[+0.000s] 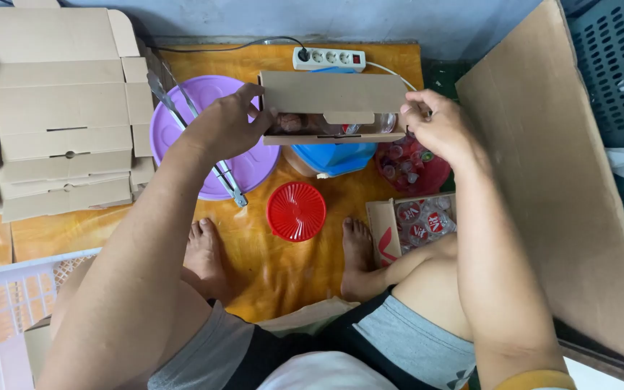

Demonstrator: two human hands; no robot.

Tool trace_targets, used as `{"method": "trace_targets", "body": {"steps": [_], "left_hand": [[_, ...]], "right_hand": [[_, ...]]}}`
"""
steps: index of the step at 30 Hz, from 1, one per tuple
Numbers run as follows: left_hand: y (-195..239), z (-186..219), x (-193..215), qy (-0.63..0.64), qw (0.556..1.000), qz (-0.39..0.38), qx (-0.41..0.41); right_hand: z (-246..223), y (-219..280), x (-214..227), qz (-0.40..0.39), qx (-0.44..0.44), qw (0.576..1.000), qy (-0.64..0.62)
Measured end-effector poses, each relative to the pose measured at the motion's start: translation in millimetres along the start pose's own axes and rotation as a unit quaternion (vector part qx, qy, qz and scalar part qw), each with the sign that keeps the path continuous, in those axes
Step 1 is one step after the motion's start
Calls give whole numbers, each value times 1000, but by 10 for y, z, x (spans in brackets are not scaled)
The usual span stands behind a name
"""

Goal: Assembling cardboard boxes from flat sheets and packing them with small plastic containers and bottles.

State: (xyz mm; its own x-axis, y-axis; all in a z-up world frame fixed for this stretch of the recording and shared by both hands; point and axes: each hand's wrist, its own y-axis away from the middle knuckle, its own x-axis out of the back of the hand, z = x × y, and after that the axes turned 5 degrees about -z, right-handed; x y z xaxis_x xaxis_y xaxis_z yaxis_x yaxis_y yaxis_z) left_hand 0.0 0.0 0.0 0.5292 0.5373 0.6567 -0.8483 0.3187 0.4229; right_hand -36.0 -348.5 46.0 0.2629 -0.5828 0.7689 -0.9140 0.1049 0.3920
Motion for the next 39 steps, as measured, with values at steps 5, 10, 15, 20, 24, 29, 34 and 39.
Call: {"method": "trace_targets", "body": {"steps": [5,10,15,20,24,29,34,39], "left_hand": [[-89,-77,-93,-28,999,-16,-8],[-159,-131,-195,-54,998,-13,-7],[-275,-239,-385,-194,980,38,-31],[-128,-39,-272,-193,978,53,-56],[-150,-104,-318,-225,946,198,-125],[-206,-93,-314,-205,946,222,-117],[-231,-100,-313,-182,956,203,-109],[-226,-93,-318,-181,954,211,-109]], "right_hand": [[-45,-14,-78,-25,-21,997,66],[-108,8,-98,-32,-30,996,81],[-38,-61,-153,-48,-13,992,117],[-237,67,-88,-53,-11,993,108],[-285,94,-81,-21,4,995,94],[91,-86,-116,59,-23,994,86],[-6,132,-126,105,-40,990,82],[-227,380,-210,4,57,979,198]]}}
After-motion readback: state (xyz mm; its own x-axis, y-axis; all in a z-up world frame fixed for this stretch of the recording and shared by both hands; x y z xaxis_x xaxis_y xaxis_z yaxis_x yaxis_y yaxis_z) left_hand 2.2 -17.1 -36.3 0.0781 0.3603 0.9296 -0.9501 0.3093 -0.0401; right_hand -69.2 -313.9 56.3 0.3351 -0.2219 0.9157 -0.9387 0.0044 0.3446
